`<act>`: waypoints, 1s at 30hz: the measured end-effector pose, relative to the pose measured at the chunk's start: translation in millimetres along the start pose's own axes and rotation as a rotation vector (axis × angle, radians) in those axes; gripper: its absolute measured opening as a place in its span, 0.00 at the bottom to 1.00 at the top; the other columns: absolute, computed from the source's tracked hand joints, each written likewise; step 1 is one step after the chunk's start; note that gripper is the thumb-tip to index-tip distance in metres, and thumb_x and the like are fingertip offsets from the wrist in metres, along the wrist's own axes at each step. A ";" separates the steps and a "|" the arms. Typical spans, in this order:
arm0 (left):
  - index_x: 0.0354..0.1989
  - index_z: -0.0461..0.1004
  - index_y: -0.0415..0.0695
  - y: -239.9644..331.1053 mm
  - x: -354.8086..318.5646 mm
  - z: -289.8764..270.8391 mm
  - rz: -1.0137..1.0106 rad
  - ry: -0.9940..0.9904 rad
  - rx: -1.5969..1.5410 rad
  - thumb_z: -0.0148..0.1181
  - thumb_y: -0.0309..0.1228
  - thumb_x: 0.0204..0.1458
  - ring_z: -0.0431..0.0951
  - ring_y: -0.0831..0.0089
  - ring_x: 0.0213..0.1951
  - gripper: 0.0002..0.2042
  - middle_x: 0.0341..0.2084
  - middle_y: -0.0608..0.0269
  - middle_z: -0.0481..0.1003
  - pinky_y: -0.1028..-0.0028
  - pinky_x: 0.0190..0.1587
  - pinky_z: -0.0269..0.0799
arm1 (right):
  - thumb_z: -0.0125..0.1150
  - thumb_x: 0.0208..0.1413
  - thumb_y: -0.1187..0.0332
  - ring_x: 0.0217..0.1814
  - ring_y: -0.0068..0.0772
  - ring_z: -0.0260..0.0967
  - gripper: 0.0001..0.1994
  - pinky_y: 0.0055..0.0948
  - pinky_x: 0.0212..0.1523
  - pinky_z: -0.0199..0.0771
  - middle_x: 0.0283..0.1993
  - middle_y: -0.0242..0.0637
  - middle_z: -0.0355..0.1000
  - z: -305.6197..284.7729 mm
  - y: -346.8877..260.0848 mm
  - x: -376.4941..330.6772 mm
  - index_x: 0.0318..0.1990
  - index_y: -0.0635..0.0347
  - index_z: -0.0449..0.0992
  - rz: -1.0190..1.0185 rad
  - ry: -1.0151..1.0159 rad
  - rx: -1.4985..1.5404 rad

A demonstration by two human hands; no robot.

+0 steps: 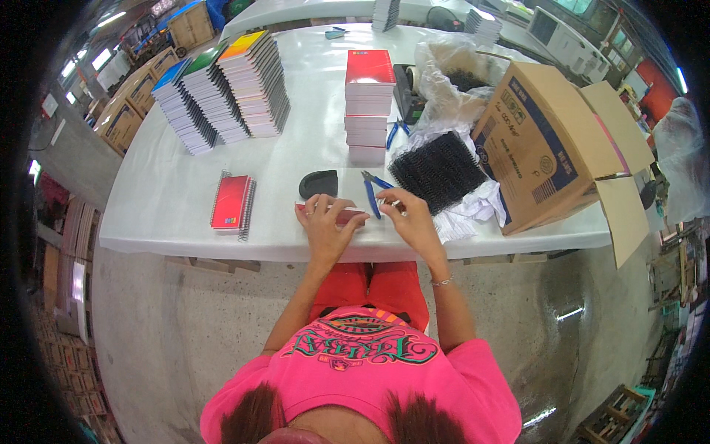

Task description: The person assembles spiral-bound notebooks by inserting black plastic spiral coils into the punched holes of red notebook covers. They use pliers to secure the coils and place the finished notebooks into a stack on the table.

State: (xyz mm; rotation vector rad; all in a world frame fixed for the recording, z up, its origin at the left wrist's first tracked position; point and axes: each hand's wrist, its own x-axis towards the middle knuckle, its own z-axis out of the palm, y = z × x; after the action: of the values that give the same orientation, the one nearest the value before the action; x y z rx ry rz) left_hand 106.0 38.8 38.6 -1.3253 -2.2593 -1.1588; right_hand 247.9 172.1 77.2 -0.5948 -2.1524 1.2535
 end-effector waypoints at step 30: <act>0.37 0.82 0.59 -7.3 -0.5 -1.6 0.010 -0.057 -0.056 0.68 0.48 0.45 0.66 0.66 0.52 0.13 0.36 0.73 0.70 0.39 0.61 0.42 | 0.58 0.59 0.69 0.42 0.34 0.71 0.08 0.37 0.52 0.55 0.37 0.32 0.74 27.6 6.2 -11.1 0.45 0.55 0.76 -0.273 0.034 -0.270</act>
State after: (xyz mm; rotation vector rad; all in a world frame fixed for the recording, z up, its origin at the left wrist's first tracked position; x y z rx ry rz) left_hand 100.0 35.4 35.6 -1.4067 -2.2727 -1.2043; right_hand 238.2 150.6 57.9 -0.4069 -2.3004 0.8101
